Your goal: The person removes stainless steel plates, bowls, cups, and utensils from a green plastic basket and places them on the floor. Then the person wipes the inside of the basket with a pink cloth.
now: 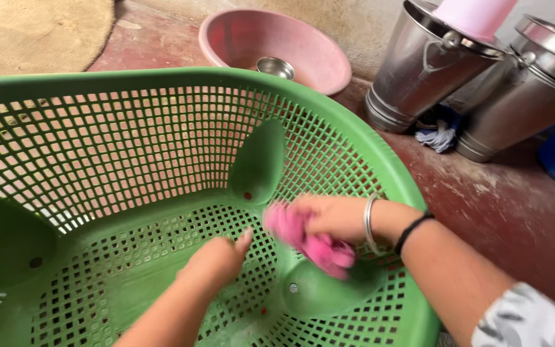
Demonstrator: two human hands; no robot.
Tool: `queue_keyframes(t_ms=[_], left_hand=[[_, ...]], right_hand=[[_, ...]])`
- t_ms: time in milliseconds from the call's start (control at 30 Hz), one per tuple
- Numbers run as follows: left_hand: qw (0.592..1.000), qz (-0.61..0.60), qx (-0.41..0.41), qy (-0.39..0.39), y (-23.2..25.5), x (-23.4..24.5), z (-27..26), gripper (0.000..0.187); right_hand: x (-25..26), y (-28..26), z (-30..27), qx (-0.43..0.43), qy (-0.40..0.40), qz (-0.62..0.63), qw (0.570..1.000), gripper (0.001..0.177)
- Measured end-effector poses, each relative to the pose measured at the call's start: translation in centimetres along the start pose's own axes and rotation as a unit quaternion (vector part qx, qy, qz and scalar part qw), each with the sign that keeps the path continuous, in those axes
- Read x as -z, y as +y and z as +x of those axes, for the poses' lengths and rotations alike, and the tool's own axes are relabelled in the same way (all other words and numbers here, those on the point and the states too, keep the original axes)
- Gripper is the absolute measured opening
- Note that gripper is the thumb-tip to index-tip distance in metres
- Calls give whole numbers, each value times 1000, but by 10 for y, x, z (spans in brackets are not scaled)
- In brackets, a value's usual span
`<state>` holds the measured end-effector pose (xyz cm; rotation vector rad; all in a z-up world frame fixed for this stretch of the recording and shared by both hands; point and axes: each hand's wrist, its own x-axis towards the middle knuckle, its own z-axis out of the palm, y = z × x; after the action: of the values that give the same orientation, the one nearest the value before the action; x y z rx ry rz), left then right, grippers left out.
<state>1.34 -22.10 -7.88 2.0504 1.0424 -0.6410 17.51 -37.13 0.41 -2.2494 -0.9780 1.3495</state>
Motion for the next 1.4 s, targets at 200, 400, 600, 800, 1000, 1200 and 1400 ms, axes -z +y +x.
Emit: queue_keyframes(t_ms=[200, 400, 600, 800, 1000, 1200, 1400], left_hand=[[768, -517, -316, -209, 49, 26, -30, 62], [703, -584, -393, 96, 130, 2, -15, 65], [794, -246, -496, 250, 191, -123, -12, 73], [833, -117, -513, 170, 118, -131, 45, 67], [946, -92, -296, 96, 99, -132, 33, 58], [797, -455, -397, 13, 149, -113, -48, 50], [765, -215, -536, 285, 145, -100, -49, 40]], right_hand=[[0, 6, -24, 296, 184, 57, 935, 39], [64, 45, -49, 104, 569, -80, 812, 63], [61, 49, -54, 91, 473, 199, 853, 79], [52, 44, -62, 72, 434, 302, 846, 100], [51, 23, -67, 27, 442, 252, 861, 104], [60, 36, -61, 162, 396, 308, 850, 108], [61, 57, -49, 218, 314, 420, 823, 98]])
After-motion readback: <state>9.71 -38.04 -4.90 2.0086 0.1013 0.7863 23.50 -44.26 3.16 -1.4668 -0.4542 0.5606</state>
